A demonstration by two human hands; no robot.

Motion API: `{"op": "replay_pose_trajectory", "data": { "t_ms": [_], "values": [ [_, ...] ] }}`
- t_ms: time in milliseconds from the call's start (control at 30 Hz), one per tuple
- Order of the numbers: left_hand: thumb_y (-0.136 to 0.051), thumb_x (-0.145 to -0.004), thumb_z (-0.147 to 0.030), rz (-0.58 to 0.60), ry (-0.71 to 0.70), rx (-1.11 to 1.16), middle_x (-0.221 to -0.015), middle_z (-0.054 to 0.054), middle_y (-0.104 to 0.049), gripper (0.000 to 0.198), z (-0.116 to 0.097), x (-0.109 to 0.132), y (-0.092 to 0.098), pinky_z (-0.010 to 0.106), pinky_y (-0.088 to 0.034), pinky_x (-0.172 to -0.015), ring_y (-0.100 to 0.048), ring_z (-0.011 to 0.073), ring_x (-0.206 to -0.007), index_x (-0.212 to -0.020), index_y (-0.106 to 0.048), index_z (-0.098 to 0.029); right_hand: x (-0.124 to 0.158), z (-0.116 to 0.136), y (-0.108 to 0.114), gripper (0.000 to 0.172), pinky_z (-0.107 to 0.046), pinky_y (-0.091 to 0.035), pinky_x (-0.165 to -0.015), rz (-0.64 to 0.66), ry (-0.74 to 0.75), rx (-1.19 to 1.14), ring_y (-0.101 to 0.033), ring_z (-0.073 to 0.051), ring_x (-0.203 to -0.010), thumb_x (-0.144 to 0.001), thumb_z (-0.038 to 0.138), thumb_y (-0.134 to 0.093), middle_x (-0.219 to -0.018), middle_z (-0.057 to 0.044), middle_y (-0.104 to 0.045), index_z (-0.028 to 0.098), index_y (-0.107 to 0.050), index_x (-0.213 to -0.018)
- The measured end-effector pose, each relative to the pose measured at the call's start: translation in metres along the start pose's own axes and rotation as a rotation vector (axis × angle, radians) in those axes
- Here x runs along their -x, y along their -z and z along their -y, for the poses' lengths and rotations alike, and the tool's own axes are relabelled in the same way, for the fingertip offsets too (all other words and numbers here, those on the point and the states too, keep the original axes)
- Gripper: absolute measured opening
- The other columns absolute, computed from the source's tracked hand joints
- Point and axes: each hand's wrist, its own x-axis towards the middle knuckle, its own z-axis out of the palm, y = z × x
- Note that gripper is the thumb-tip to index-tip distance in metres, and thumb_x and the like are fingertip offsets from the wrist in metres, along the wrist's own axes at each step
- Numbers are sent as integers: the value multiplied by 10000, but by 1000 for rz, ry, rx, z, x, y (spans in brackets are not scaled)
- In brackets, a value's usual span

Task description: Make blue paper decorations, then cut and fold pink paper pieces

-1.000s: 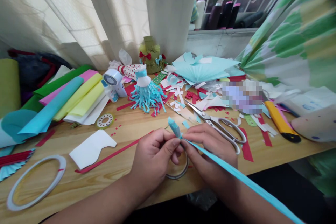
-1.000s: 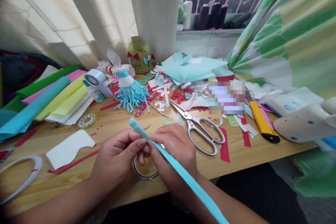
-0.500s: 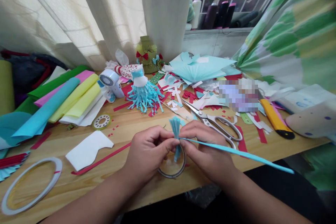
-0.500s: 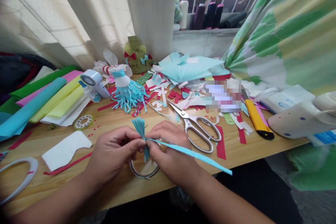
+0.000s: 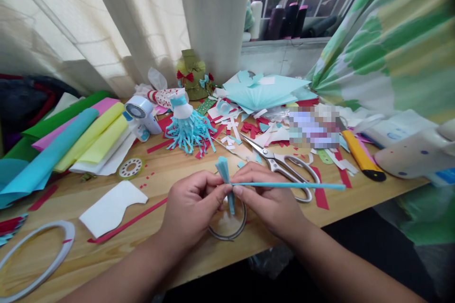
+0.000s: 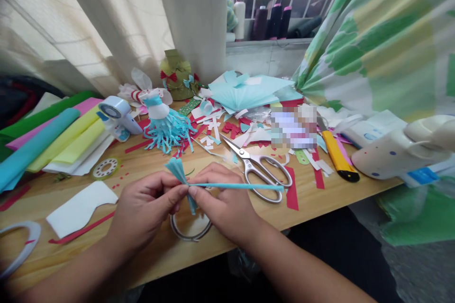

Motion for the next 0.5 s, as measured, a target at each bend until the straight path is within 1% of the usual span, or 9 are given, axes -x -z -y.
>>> {"op": "replay_pose_trajectory", "data": {
  "t_ms": [67, 133, 233, 300, 400, 500],
  "values": [
    [-671, -727, -289, -4, 17, 8, -464, -44, -522, 208, 0, 0, 1, 178, -339, -417, -432, 71, -433, -597, -572, -160, 1, 1, 1, 88, -313, -488, -685, -42, -6, 47, -616, -163, -711, -785, 166, -623, -743, -32, -656, 185, -708, -771],
    [-677, -724, -291, -2, 39, 21, -457, -47, -525, 202, 0, -1, 2, 175, -331, -411, -429, 69, -425, -609, -572, -163, 1, 0, 3, 81, -304, -486, -665, -96, -46, 38, -613, -159, -694, -793, 204, -627, -728, -20, -661, 194, -703, -766],
    [-685, -716, -291, 0, 68, 46, -455, -52, -520, 188, 0, -4, 3, 175, -334, -411, -432, 70, -420, -632, -574, -166, 4, -4, 8, 80, -281, -494, -623, -148, -167, -80, -621, -149, -658, -802, 269, -641, -701, -1, -673, 214, -696, -784],
    [-689, -711, -290, -11, 83, 69, -460, -53, -515, 187, 0, -5, 4, 175, -336, -412, -442, 72, -422, -637, -570, -167, 5, -9, 14, 71, -281, -501, -609, -175, -224, -155, -628, -150, -639, -781, 286, -674, -690, 5, -674, 221, -695, -799],
    [-691, -708, -289, -19, 102, 107, -467, -59, -496, 190, 1, -6, 6, 170, -321, -406, -434, 65, -420, -640, -565, -164, 7, -14, 26, 76, -284, -508, -589, -243, -245, -218, -628, -149, -613, -748, 270, -710, -678, 2, -664, 221, -699, -805],
    [-689, -710, -293, -1, 122, 149, -465, -61, -486, 199, 2, -8, 7, 168, -297, -404, -410, 59, -417, -637, -558, -162, 8, -10, 42, 59, -262, -520, -571, -325, -234, -249, -624, -137, -613, -725, 236, -731, -694, 0, -658, 232, -710, -779]
  ]
}}
